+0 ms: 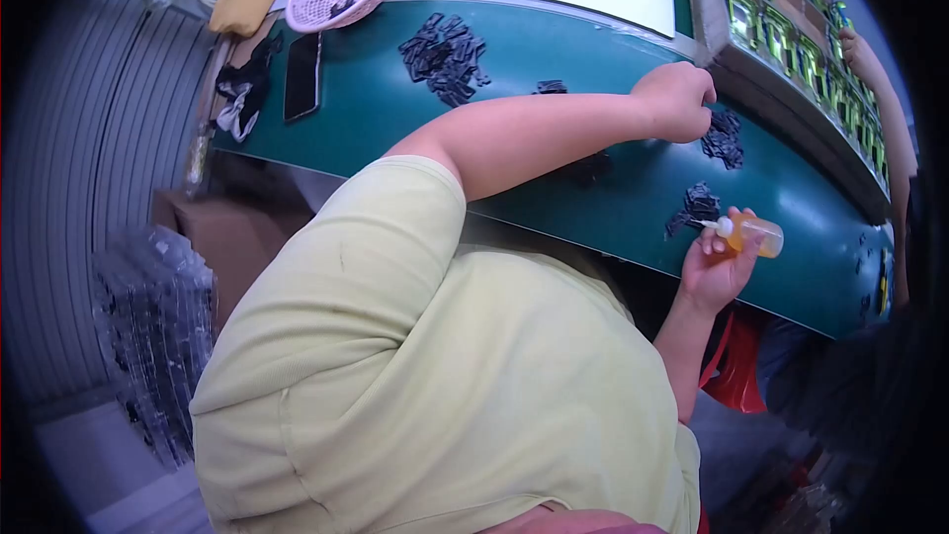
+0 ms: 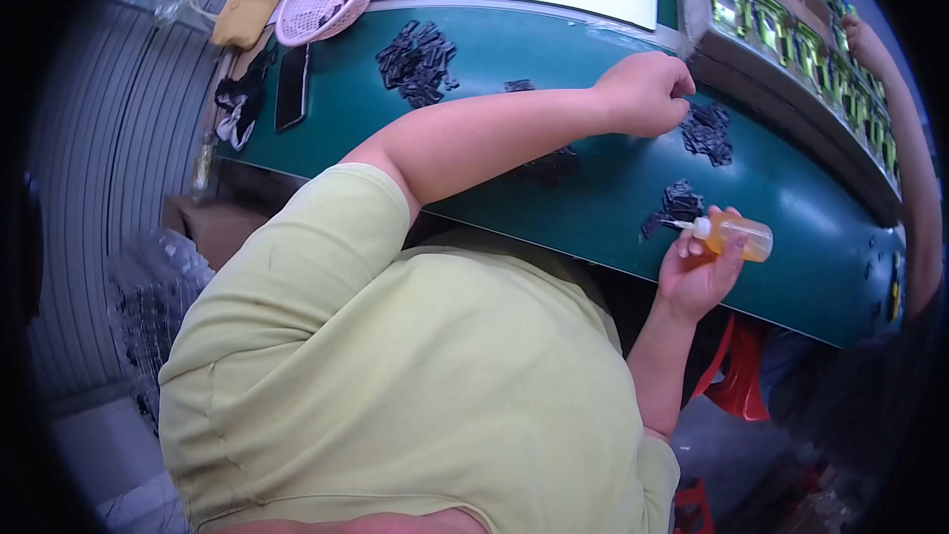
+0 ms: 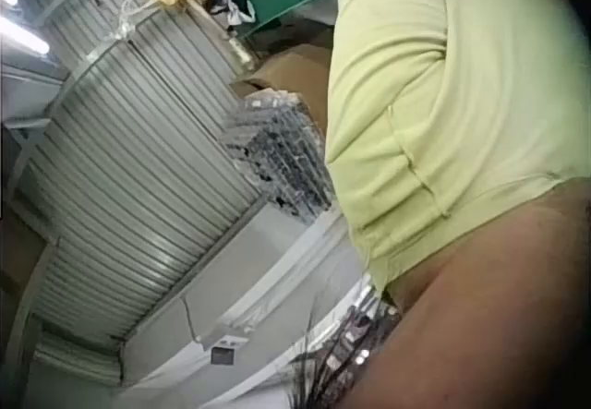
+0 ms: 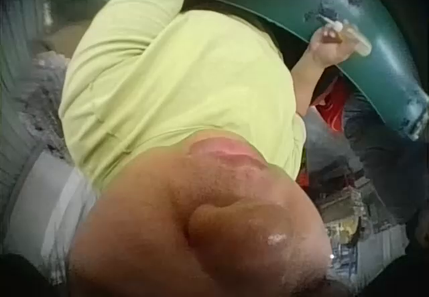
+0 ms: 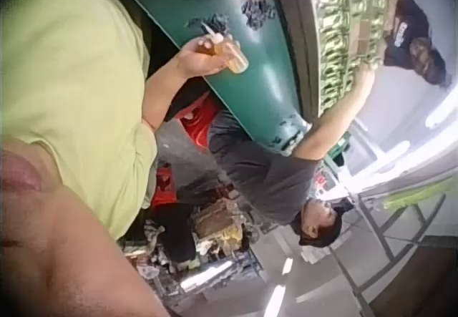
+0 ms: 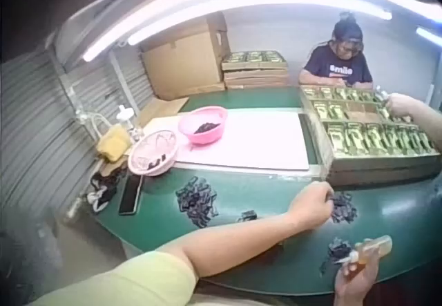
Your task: The person applies glue from a glue bottle to small black plastic components and then assembles them by hand on an industrial workbench.
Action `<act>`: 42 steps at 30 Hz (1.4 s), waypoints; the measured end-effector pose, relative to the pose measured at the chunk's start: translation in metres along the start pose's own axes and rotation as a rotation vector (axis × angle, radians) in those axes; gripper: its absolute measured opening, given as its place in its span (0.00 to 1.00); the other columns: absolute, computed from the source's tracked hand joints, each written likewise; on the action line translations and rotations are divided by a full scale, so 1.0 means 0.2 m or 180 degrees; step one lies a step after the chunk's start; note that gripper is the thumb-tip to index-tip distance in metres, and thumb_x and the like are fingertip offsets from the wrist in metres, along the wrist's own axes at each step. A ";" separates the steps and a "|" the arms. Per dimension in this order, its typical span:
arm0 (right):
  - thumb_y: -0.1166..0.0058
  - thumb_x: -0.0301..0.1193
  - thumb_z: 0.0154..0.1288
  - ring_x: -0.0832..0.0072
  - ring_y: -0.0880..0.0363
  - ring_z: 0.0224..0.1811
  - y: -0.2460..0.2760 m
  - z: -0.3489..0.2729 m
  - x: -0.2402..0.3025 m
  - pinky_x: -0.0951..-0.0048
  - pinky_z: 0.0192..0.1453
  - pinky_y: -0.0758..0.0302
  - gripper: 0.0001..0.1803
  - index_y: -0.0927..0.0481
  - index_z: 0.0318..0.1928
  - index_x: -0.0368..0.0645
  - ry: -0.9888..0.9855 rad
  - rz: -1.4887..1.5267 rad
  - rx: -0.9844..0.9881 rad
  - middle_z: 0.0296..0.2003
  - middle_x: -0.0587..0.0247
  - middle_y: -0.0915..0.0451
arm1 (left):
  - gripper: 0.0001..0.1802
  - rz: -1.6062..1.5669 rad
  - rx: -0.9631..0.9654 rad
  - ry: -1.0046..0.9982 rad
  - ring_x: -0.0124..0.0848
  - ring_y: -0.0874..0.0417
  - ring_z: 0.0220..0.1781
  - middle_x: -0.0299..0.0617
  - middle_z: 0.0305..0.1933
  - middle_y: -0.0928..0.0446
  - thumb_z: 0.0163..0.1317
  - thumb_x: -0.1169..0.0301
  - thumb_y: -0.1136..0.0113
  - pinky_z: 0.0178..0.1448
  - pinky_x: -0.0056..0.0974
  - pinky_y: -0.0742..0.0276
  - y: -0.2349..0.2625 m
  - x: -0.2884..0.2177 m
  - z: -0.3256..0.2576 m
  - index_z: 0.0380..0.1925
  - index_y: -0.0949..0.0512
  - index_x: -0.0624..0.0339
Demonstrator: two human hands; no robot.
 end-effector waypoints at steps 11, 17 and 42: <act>0.47 0.40 0.66 0.82 0.29 0.22 -0.03 0.01 -0.01 0.83 0.24 0.30 0.22 0.32 0.51 0.36 -0.0003 -0.0138 0.0072 0.41 0.52 0.23 | 0.16 0.1999 -0.0568 0.1851 0.41 0.17 0.43 0.47 0.38 0.18 0.46 0.62 0.38 0.49 0.42 0.24 1.06 0.69 -0.31 0.35 0.16 0.55; 0.48 0.40 0.67 0.82 0.29 0.22 -0.01 0.01 -0.01 0.83 0.24 0.30 0.22 0.32 0.52 0.36 0.0031 -0.0258 0.0051 0.42 0.51 0.23 | 0.12 0.0860 -0.0496 0.2064 0.38 0.18 0.37 0.45 0.34 0.18 0.47 0.64 0.30 0.46 0.40 0.25 1.09 0.91 -0.35 0.29 0.18 0.59; 0.41 0.29 0.62 0.78 0.25 0.23 -0.12 -0.09 -0.05 0.81 0.25 0.28 0.16 0.29 0.46 0.36 0.1226 -0.1538 0.0167 0.34 0.57 0.22 | 0.10 -0.2740 0.1593 0.1647 0.31 0.16 0.28 0.44 0.28 0.22 0.57 0.81 0.43 0.31 0.30 0.18 -0.02 -0.01 -0.49 0.39 0.27 0.71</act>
Point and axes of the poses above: each hand's wrist, its own z-axis towards the middle knuckle, its own y-axis out of the back of the hand, x = y × z, the point moved 1 cm from there along z, towards the middle knuckle
